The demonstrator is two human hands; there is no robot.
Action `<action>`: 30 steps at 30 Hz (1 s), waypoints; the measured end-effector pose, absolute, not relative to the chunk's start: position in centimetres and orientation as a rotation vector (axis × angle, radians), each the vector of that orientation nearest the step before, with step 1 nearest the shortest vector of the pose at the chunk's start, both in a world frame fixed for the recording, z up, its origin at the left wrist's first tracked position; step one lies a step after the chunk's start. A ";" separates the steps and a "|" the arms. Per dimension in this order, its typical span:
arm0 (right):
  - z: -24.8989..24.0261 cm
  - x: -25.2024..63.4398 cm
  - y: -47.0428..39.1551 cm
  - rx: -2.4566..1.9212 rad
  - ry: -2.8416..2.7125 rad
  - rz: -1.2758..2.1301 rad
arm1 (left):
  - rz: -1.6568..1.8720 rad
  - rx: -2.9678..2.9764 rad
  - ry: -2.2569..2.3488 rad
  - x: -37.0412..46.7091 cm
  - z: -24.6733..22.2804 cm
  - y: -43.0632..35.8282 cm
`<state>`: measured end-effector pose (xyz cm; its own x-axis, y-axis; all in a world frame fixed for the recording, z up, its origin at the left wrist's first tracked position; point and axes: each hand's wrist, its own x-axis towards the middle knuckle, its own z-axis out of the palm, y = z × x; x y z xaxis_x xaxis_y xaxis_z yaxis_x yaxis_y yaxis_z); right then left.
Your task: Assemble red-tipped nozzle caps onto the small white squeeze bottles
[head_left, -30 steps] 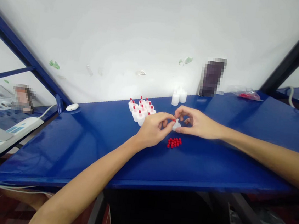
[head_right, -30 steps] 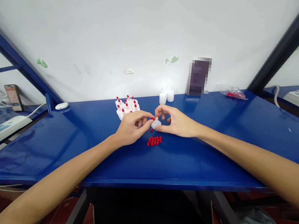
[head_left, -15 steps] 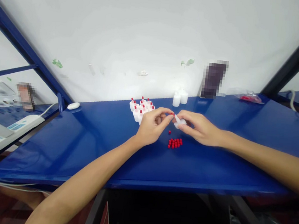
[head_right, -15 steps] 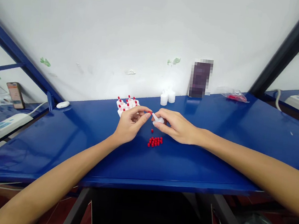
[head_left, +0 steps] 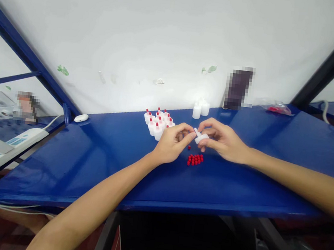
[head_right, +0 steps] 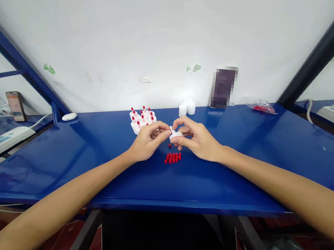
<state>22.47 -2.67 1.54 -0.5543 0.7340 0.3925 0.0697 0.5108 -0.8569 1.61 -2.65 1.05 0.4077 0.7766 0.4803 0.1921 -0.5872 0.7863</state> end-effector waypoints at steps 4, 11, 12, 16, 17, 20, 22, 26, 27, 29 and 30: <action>1.8 22.5 -3.0 -0.694 -1.972 0.953 | 1.165 1.907 0.813 1.7 1.0 -2.7; 1.9 22.4 -3.4 -0.686 -2.127 0.665 | 1.192 1.785 0.794 1.6 1.2 -2.5; 1.9 22.4 -3.4 -0.683 -2.144 0.624 | 1.180 1.772 0.787 1.7 1.2 -2.5; 1.9 22.4 -3.3 -0.647 -2.212 0.485 | 1.153 1.734 0.758 1.7 1.3 -2.5; 1.9 22.4 -3.2 -0.643 -2.222 0.467 | 1.143 1.728 0.756 1.7 1.3 -2.5; 1.8 22.7 -3.1 -0.648 -2.207 0.457 | 1.125 1.710 0.747 1.6 1.4 -2.6; 1.8 22.8 -3.2 -0.623 -2.199 0.439 | 1.146 1.693 0.729 1.5 1.3 -2.6; 1.9 22.9 -3.5 -0.517 -2.239 0.315 | 1.163 1.668 0.670 1.5 1.2 -2.5; 2.0 22.9 -3.6 -0.502 -2.241 0.284 | 1.159 1.669 0.659 1.5 1.2 -2.5; 2.1 22.7 -3.7 -0.469 -2.228 0.246 | 1.156 1.675 0.650 1.4 1.2 -2.5; 2.1 22.7 -3.7 -0.447 -2.224 0.234 | 1.153 1.682 0.648 1.4 1.2 -2.5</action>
<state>22.65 -3.69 2.11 -0.5885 0.3936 0.7062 0.2378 0.9191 -0.3141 1.41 -2.48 1.22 0.4124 0.8203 0.3964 -0.0872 -0.3976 0.9134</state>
